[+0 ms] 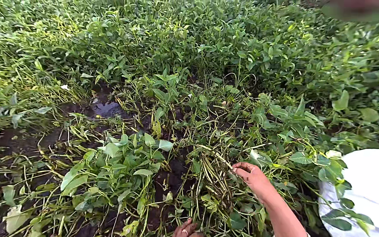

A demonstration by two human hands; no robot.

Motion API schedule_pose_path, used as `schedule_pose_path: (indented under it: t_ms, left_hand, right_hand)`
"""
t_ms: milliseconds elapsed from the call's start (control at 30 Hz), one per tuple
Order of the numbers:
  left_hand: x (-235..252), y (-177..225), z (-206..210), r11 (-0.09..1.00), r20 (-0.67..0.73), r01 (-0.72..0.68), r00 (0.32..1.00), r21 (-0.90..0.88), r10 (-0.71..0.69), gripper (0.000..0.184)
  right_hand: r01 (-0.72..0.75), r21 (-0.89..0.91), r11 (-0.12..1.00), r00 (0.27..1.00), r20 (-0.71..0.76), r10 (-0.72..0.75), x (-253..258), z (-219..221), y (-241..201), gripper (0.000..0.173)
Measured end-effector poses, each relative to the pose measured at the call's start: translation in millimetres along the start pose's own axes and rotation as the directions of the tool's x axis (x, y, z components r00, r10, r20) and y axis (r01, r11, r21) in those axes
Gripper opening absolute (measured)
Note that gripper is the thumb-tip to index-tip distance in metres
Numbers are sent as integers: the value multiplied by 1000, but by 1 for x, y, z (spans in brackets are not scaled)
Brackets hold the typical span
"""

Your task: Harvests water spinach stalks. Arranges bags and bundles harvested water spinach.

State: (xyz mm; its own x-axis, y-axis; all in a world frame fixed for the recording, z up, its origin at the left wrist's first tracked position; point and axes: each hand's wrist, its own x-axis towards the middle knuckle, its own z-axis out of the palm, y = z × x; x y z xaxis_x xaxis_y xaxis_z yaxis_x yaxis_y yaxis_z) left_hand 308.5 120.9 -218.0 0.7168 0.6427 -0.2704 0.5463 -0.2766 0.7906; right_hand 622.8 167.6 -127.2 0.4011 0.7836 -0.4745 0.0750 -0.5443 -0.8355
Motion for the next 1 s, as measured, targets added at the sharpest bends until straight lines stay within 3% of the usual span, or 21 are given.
schedule_pose_path:
  t_ms: [133,200,267,300,367,433,467,500,567,633,700,767,833,1000]
  left_hand:
    - [1,8,-29,997,-184,4,983,-81,-19,27]
    - [0,10,-40,997,-242,-2,970,-75,-16,26]
    - [-3,9,-47,998,-271,3,962,-59,-18,26]
    - [-5,7,-48,998,-280,5,960,-57,-21,26]
    - [-7,6,-48,998,-294,9,955,-61,-26,26]
    - [-8,5,-47,997,-314,-4,949,-71,-18,26]
    - [-8,5,-46,997,-318,-11,948,-77,-14,25]
    - [-8,6,-45,996,-316,-20,949,-81,-7,25]
    - [-7,8,-44,996,-307,-34,952,-85,6,24]
    - [-7,11,-46,996,-311,-38,951,-85,10,23]
    - [-9,13,-45,996,-315,-35,949,-82,7,24]
    - [-11,14,-46,996,-317,-41,948,-83,13,24]
    - [-13,15,-48,995,-317,-43,948,-92,12,23]
    - [-2,21,-50,995,-405,-69,914,-76,33,23]
  right_hand:
    - [54,25,998,976,209,-58,-4,-13,-19,11]
    - [114,-69,991,974,204,-98,5,-20,-35,13]
    - [191,-143,971,980,-26,-197,22,-30,-59,17]
    - [230,-153,961,944,-207,-258,35,-38,-70,25]
    - [330,-206,921,790,-475,-389,61,-56,-86,55]
    - [406,-247,880,708,-524,-474,67,-52,-91,52]
    - [423,-267,866,736,-457,-500,63,-39,-83,41]
    - [397,-299,868,809,-334,-485,60,-22,-67,30]
    - [226,-456,861,965,-16,-261,61,20,-28,26]
    - [70,-676,733,985,161,54,67,56,1,36]
    - [-1,-781,625,963,168,211,67,71,19,38]
    - [-34,-777,629,968,132,214,66,66,22,32]
    - [-35,-706,708,973,137,185,63,51,17,30]
    - [54,-290,956,976,216,11,39,19,8,25]
